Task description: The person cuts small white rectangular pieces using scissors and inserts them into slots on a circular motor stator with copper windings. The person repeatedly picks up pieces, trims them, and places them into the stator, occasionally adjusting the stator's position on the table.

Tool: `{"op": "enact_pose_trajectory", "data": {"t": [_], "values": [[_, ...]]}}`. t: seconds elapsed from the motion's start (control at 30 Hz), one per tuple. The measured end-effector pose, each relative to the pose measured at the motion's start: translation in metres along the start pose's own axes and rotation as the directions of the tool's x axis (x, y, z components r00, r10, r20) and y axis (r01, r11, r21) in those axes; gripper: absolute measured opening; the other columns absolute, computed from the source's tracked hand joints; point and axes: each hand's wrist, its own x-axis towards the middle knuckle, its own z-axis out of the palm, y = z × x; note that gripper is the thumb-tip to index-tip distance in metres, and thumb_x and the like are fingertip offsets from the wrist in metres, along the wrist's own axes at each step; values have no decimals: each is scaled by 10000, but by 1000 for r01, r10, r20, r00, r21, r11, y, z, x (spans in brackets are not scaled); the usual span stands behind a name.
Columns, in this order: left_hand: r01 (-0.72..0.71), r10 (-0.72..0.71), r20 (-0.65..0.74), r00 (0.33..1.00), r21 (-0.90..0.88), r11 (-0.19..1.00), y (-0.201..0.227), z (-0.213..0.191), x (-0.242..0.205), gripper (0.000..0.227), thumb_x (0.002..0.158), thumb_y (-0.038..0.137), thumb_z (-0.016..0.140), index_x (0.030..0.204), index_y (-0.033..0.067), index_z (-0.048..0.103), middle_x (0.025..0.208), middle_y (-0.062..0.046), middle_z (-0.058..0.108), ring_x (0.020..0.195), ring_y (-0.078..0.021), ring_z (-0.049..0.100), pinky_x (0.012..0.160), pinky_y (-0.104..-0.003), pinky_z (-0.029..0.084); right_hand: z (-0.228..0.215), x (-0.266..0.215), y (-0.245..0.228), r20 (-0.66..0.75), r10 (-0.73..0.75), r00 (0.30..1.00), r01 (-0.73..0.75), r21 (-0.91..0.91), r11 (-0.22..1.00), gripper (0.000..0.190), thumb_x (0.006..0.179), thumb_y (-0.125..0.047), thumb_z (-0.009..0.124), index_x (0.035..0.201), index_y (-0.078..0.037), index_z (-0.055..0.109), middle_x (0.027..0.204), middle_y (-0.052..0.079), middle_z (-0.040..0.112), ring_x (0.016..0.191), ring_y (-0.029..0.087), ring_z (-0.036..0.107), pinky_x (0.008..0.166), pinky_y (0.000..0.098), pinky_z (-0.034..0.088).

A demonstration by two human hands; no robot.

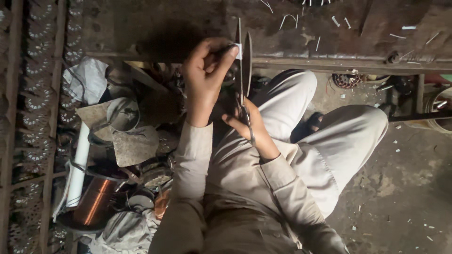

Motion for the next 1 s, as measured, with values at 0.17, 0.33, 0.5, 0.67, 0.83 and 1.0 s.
{"op": "enact_pose_trajectory", "data": {"t": [0.17,0.33,0.5,0.67,0.83,1.0], "values": [[25,-23,32,999,-63,998,2,-1,1,147,1016,50,743,1137,-6,680,1035,0,716,901,-26,651,773,-182,535,-7,0,14,-3,-101,995,100,-137,986,319,815,-55,777,811,-95,461,737,-54,454,697,80,428,632,264,377],[108,-108,15,994,-3,994,6,-1,2,156,979,54,744,1113,1,683,976,-5,725,761,-34,653,646,-180,516,-11,0,24,8,-102,995,102,-108,989,264,732,-29,716,802,-98,471,734,-43,447,690,83,433,617,272,357],[-18,17,43,999,42,999,8,-2,5,138,1011,41,749,1129,-5,693,1022,-9,727,879,-26,663,737,-186,541,-10,0,22,-13,-107,994,104,-126,987,281,721,-30,724,776,-98,458,700,-42,441,656,81,425,593,278,352],[-1,-1,47,999,41,999,10,-2,5,141,1014,49,752,1133,-2,695,1003,-6,718,845,-23,649,706,-189,539,-6,1,15,-45,-129,991,122,-139,983,283,727,-21,726,751,-97,454,664,-48,445,615,76,417,559,280,352],[17,-19,53,998,42,999,13,-3,5,147,1016,57,749,1141,3,691,991,-5,724,810,-32,663,683,-197,546,-5,1,7,-44,-126,991,120,-117,986,267,740,-13,718,735,-95,464,651,-50,456,603,66,417,547,277,347],[9,-10,59,998,22,1000,10,-2,5,157,1014,57,744,1142,-9,681,1016,-19,728,823,-48,673,706,-209,547,-3,-1,21,-83,-110,991,97,-148,984,285,747,-20,736,713,-92,462,626,-50,441,584,64,399,529,282,332]]}}
